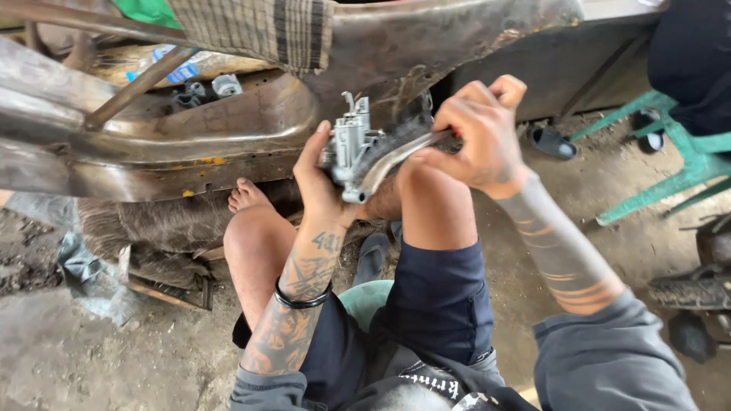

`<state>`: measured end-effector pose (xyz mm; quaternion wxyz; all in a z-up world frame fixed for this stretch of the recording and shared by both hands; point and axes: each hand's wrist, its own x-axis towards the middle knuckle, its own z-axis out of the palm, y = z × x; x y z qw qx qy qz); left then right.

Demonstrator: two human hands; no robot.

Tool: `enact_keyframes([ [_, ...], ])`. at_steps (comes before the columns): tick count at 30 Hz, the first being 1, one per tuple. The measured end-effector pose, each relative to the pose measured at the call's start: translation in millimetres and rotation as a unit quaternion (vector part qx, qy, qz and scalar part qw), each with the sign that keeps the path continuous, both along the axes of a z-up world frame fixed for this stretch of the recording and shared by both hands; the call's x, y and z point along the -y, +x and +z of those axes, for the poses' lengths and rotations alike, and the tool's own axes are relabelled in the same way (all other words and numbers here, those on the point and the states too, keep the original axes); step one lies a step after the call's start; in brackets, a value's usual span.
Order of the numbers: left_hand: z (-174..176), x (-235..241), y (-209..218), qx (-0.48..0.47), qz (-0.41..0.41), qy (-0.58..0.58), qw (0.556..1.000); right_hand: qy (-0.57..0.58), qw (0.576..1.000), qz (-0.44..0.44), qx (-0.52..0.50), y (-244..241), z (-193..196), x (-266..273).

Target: Cleaning a motorcycle carburetor using a wire brush and cleaning solution to remove dirt and grime.

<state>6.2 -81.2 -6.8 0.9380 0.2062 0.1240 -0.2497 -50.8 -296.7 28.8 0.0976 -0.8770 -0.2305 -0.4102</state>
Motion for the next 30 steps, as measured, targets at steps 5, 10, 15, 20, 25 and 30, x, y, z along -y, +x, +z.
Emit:
enact_keyframes([
  [5, 9.1, 52.0, -20.2, 0.108, -0.058, -0.028, 0.992, -0.057, 0.985, -0.160, -0.005, -61.1, 31.8, 61.3],
  [10, 30.0, 116.0, -63.0, 0.029, -0.155, -0.036, 0.987, -0.088, 0.969, -0.223, -0.061, -142.0, 60.3, 92.6],
  [15, 39.7, 163.8, -100.0, 0.051, -0.296, -0.070, 0.951, -0.202, 0.924, -0.325, -0.023, -219.9, 88.0, 123.7],
  [20, 49.8, 191.0, -141.7, 0.016, -0.409, -0.119, 0.904, -0.178, 0.876, -0.440, -0.090, -287.0, 103.7, 125.7],
  [25, 51.7, 212.7, -167.4, -0.007, -0.492, -0.112, 0.863, -0.203, 0.873, -0.434, -0.091, -332.1, 126.5, 114.1],
  [30, 52.5, 216.8, -182.8, -0.024, -0.555, -0.193, 0.808, -0.152, 0.832, -0.516, -0.135, -358.0, 135.7, 91.7],
])
